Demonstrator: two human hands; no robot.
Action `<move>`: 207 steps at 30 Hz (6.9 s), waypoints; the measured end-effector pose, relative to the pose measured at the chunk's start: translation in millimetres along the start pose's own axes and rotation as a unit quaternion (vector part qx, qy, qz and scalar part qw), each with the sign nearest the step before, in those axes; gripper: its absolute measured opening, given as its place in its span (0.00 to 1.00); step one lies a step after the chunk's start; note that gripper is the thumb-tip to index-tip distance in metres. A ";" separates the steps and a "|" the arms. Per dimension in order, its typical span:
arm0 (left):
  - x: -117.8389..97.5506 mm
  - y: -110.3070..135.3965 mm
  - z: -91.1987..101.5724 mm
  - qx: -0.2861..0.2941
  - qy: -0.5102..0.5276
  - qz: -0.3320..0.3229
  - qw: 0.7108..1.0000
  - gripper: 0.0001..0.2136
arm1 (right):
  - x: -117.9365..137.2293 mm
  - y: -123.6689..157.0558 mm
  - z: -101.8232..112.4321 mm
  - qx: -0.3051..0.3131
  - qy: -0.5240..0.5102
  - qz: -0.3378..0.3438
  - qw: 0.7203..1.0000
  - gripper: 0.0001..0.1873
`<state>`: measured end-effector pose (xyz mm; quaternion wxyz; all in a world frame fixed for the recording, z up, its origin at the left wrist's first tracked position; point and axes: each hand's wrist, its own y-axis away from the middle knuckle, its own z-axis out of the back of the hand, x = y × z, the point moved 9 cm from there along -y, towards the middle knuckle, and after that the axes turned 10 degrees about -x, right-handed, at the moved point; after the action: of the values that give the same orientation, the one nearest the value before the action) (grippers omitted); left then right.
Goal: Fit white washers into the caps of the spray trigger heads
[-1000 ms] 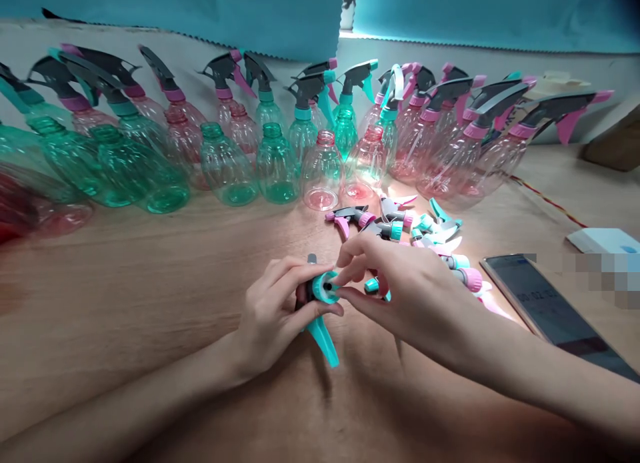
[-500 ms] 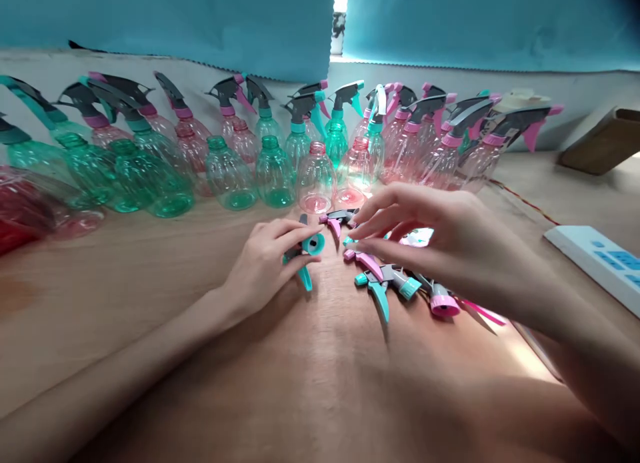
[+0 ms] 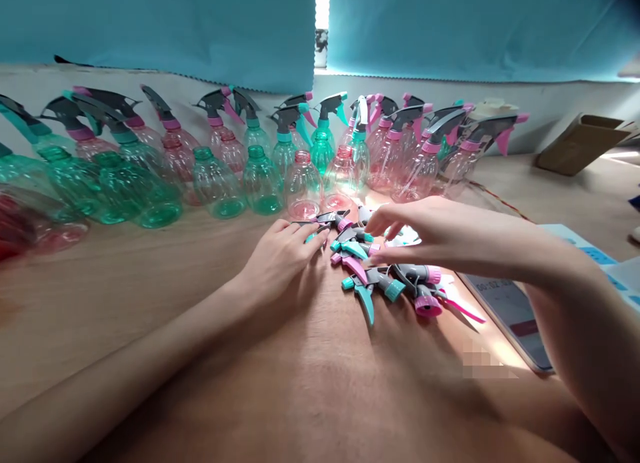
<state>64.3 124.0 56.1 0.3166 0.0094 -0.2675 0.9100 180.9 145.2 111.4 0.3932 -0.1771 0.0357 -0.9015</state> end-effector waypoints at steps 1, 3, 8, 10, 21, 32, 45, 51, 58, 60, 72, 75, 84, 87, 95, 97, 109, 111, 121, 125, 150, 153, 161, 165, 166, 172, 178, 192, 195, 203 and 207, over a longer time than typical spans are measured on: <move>-2.3 0.6 2.5 -0.009 0.009 0.007 1.000 0.18 | -2.5 1.6 -3.0 0.020 0.014 0.005 1.000 0.16; -8.6 2.2 5.0 -0.016 0.041 0.017 0.999 0.14 | -5.1 5.0 -7.0 0.053 0.030 0.018 0.998 0.15; -26.7 6.1 0.0 -0.011 0.154 0.063 0.986 0.10 | -9.0 9.9 -9.8 0.116 0.029 0.015 0.993 0.14; -35.4 8.9 -4.9 -0.008 0.194 0.075 0.978 0.10 | -13.0 10.7 -9.9 0.131 0.049 0.007 0.990 0.12; -72.2 -10.5 0.4 -0.045 0.280 0.069 0.956 0.09 | -21.6 11.6 -10.1 0.119 0.059 0.016 0.991 0.08; -103.3 -27.1 -14.3 0.026 0.146 -0.033 0.988 0.08 | -17.9 6.5 -14.4 0.112 0.072 0.013 0.991 0.05; -84.7 21.9 13.2 0.098 0.205 0.033 0.973 0.09 | -10.3 -26.9 -66.8 0.057 0.087 0.037 0.994 0.06; -32.9 44.3 24.6 -0.065 0.358 0.175 0.915 0.15 | -7.5 -21.8 -55.9 0.046 0.098 0.024 0.994 0.04; -6.7 64.6 36.3 -0.181 0.295 0.237 0.908 0.12 | 36.3 -10.4 -29.1 -0.024 0.003 0.050 0.998 0.06; -6.6 65.9 36.5 -0.187 0.300 0.241 0.904 0.11 | 51.5 -6.7 -30.8 -0.037 -0.047 0.076 0.995 0.05; -10.6 65.0 23.9 -0.137 0.392 0.240 0.877 0.10 | 54.1 -5.9 -75.3 0.107 -0.295 -0.015 0.949 0.11; -10.6 66.3 23.1 -0.138 0.391 0.240 0.878 0.10 | 50.6 -4.3 -87.0 0.128 -0.362 -0.066 0.921 0.11; -11.6 68.5 19.5 -0.130 0.383 0.241 0.882 0.13 | 56.4 -4.3 -77.3 0.032 -0.287 -0.034 0.957 0.12; -11.0 68.2 18.0 -0.126 0.391 0.246 0.878 0.13 | 63.3 -0.8 -68.6 -0.021 -0.228 0.006 0.973 0.12; -10.2 69.9 19.7 -0.138 0.379 0.260 0.878 0.13 | 65.9 -0.7 -76.5 -0.026 -0.238 -0.004 0.971 0.13; -10.7 70.6 20.7 -0.139 0.367 0.261 0.882 0.13 | 64.5 -2.6 -78.7 -0.018 -0.254 -0.019 0.967 0.13; -9.2 69.7 12.4 -0.105 0.383 0.275 0.875 0.15 | 61.2 -1.8 -80.3 -0.007 -0.089 -0.025 0.996 0.06; -10.2 68.8 13.5 -0.107 0.386 0.267 0.877 0.14 | 65.8 1.6 -80.6 -0.023 -0.050 -0.019 0.998 0.06; -16.5 66.6 17.8 -0.104 0.378 0.235 0.889 0.08 | 80.3 9.7 -82.9 -0.038 -0.086 0.028 0.995 0.08; -14.1 67.8 16.8 -0.100 0.396 0.246 0.879 0.11 | 73.7 8.5 -78.9 -0.075 -0.026 0.024 0.997 0.11; -3.6 76.7 -3.0 -0.080 0.479 0.351 0.800 0.13 | 44.5 4.5 -69.8 0.039 -0.257 -0.059 0.964 0.04; -4.5 76.7 -1.3 -0.089 0.469 0.334 0.812 0.13 | 45.5 1.8 -76.9 0.055 -0.280 -0.054 0.957 0.04; -6.4 74.9 -0.2 -0.085 0.462 0.323 0.822 0.14 | 36.9 -4.7 -69.3 0.004 -0.273 -0.071 0.959 0.07; -5.5 75.4 -0.5 -0.086 0.464 0.329 0.818 0.13 | 42.9 -5.5 -54.0 -0.044 -0.234 -0.024 0.971 0.07; -5.5 75.5 -0.9 -0.085 0.467 0.330 0.816 0.13 | 44.9 -5.4 -53.2 -0.045 -0.229 -0.012 0.972 0.08; -5.3 76.6 -4.6 -0.078 0.488 0.340 0.800 0.13 | 49.1 -2.9 -60.4 -0.019 -0.236 0.014 0.971 0.14; -5.8 75.0 -2.0 -0.075 0.476 0.332 0.811 0.13 | 52.6 -0.5 -62.1 -0.013 -0.205 0.029 0.978 0.15; -6.5 68.8 6.9 -0.092 0.450 0.305 0.835 0.12 | 54.5 1.2 -65.6 -0.013 -0.199 0.052 0.979 0.31; -7.9 66.0 10.3 -0.095 0.444 0.288 0.843 0.10 | 56.1 1.2 -67.9 -0.020 -0.214 0.052 0.975 0.32; -10.5 66.2 14.0 -0.106 0.425 0.265 0.859 0.12 | 52.2 1.1 -67.4 -0.024 -0.236 0.026 0.971 0.35; -11.2 65.7 15.6 -0.115 0.421 0.258 0.862 0.09 | 49.2 1.1 -64.4 -0.028 -0.228 0.022 0.973 0.39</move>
<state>32.7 66.8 35.8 0.1521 -0.4804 -0.2045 0.8392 128.4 104.1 65.3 0.4060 -0.3877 -0.0259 -0.8271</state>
